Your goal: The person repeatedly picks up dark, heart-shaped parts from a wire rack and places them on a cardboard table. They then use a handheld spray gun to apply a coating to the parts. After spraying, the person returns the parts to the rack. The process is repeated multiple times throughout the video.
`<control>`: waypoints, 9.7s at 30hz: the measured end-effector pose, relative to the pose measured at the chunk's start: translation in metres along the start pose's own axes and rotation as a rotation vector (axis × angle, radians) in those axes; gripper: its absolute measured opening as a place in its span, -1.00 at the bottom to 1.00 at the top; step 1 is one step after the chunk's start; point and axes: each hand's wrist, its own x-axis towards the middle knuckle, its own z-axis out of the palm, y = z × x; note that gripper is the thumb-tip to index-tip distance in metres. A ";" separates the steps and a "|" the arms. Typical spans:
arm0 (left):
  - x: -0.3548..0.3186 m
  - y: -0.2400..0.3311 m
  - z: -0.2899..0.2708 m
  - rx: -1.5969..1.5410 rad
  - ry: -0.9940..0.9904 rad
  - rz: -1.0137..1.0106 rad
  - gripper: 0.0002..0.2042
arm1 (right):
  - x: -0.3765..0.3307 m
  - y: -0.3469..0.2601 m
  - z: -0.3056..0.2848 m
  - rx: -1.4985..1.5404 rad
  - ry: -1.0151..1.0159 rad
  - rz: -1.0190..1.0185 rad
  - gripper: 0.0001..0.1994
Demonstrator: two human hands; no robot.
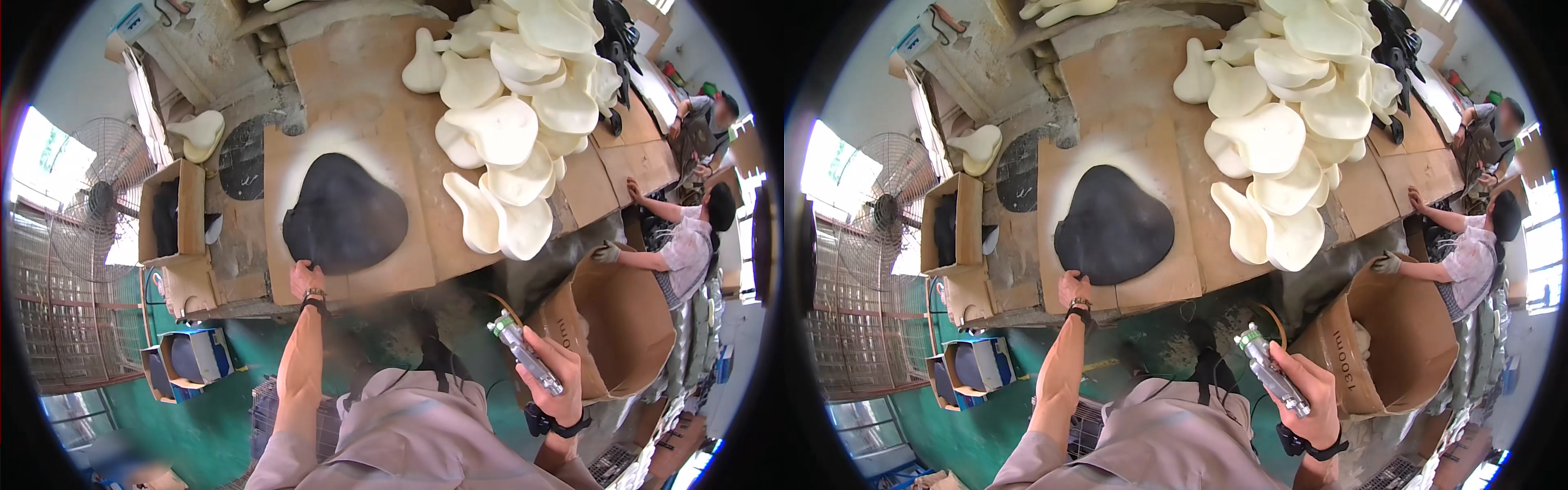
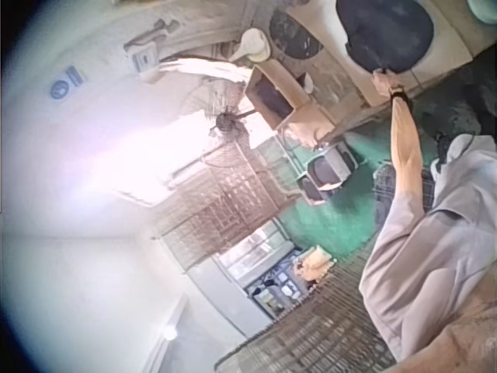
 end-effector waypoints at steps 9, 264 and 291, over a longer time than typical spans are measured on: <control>0.067 -0.018 0.044 -1.886 -0.413 -0.596 -0.90 | -0.004 0.026 0.018 0.141 0.012 0.039 -0.49; 0.074 0.046 -0.025 -2.194 -0.615 -0.178 -0.92 | 0.110 0.046 0.041 0.220 -0.115 -0.092 -0.51; -0.352 -0.308 -0.194 -2.574 1.291 -0.606 -0.64 | 0.013 -0.117 0.208 -0.178 -1.124 -0.407 -0.50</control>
